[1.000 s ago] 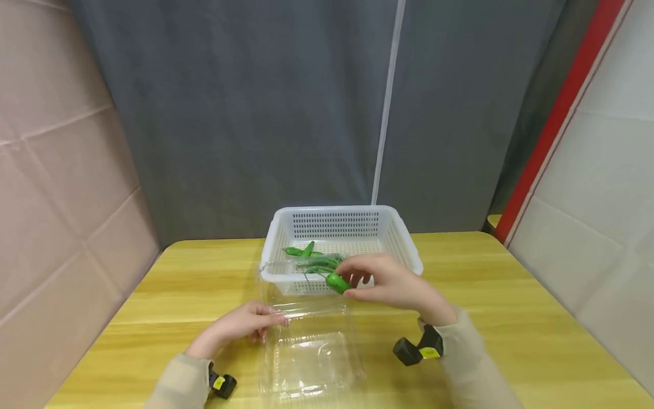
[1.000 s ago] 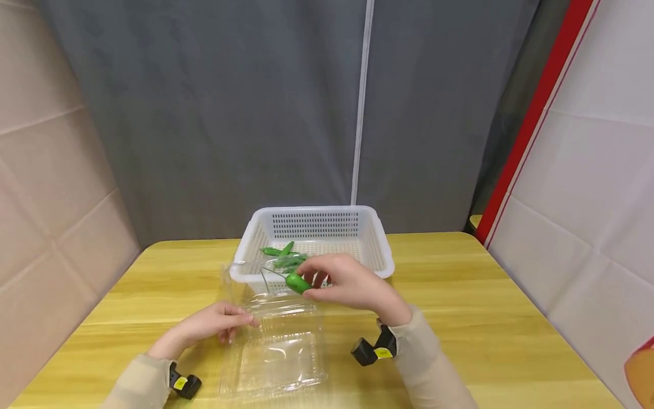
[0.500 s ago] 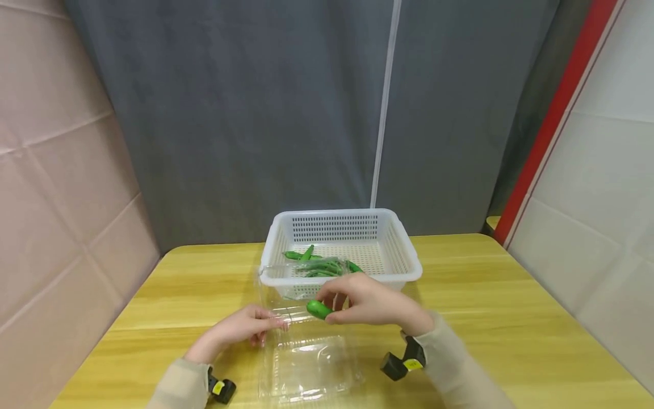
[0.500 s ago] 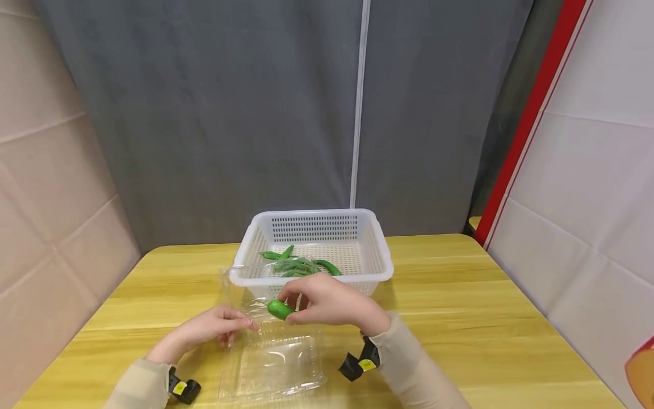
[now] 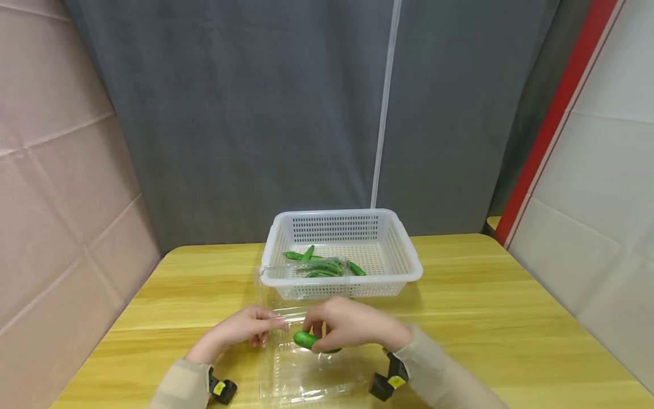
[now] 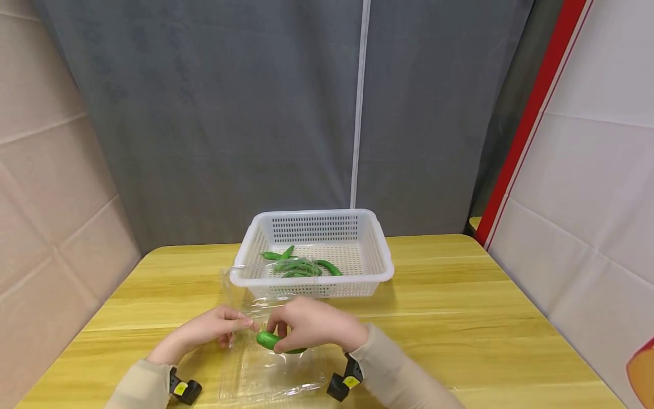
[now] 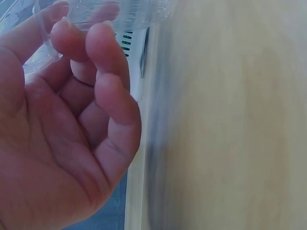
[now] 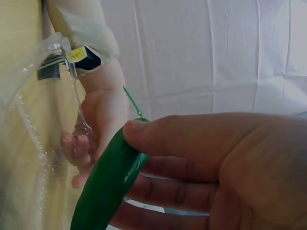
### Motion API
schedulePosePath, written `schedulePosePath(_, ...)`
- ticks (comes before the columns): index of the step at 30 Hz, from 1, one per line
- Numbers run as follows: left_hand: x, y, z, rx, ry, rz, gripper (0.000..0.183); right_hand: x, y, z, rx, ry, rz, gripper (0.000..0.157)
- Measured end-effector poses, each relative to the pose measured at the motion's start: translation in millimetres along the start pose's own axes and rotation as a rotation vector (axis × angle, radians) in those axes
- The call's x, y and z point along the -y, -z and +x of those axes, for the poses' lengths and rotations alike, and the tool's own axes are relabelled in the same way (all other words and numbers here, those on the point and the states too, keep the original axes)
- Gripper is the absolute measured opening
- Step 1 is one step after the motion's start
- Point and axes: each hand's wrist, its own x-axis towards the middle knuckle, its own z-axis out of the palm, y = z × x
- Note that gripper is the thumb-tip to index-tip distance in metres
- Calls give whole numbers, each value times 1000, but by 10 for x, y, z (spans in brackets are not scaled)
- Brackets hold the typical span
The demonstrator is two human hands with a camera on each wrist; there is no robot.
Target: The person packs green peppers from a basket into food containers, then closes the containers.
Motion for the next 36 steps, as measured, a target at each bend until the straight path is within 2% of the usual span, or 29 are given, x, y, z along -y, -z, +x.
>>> schedulePosePath(13,-20,1,-7,14,-20,0,30,65,-240,102,93,-56,-180,18)
schedulePosePath(27,-10,-4,-7,10,-11,5,33,47,-406,128,203,-46,-191,15)
schedulePosePath(36,-19,-10,-7,1,19,-7,34,53,-450,119,239,-36,-232,11)
